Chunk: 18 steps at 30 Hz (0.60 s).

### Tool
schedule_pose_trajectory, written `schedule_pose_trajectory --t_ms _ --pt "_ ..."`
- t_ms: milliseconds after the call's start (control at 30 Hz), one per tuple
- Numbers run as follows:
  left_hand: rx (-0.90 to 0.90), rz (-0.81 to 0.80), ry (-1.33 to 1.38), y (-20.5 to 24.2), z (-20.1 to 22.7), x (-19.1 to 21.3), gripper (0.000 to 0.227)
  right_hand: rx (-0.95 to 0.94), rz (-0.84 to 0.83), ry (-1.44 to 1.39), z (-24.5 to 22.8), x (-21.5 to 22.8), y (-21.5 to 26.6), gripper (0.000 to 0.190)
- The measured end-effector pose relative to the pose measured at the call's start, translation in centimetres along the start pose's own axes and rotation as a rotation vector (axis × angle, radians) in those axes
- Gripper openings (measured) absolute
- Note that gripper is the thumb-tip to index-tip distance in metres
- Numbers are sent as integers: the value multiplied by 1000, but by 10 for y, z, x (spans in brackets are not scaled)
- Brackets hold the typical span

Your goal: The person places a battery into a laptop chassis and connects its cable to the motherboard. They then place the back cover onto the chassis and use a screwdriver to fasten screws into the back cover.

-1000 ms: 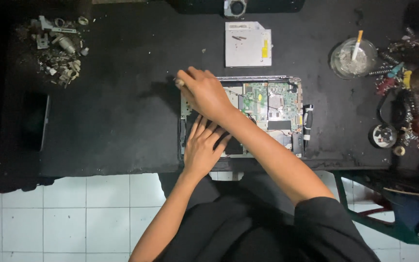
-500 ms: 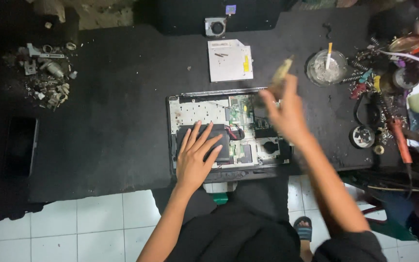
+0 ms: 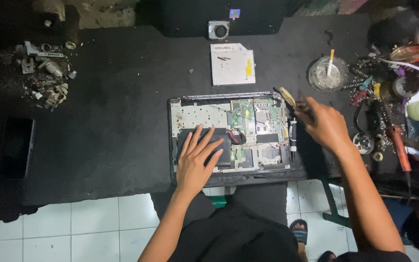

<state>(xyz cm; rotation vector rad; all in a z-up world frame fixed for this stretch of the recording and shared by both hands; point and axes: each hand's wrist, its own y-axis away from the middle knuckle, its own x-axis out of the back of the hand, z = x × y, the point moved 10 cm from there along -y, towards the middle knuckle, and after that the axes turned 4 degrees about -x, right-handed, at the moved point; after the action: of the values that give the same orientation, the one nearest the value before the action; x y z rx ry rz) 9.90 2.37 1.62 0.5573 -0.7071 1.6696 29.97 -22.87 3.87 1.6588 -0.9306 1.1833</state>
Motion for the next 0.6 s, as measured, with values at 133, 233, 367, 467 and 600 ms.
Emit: schedule_pose_trajectory --t_ms 133,233,367,467,600 --pt "2 -9 -7 0 -1 -1 31 19 45 103 -18 20 2 24" --pt "4 -8 -11 -1 -3 -1 31 30 69 130 -13 21 -3 21" --pt "10 -12 -11 0 -2 -1 31 72 149 222 -1 12 -13 22" --pt "11 -15 -20 -2 0 0 31 194 268 78 -39 39 -19 29" --pt "10 -2 -14 -1 1 1 31 360 489 177 -74 60 -77 27"
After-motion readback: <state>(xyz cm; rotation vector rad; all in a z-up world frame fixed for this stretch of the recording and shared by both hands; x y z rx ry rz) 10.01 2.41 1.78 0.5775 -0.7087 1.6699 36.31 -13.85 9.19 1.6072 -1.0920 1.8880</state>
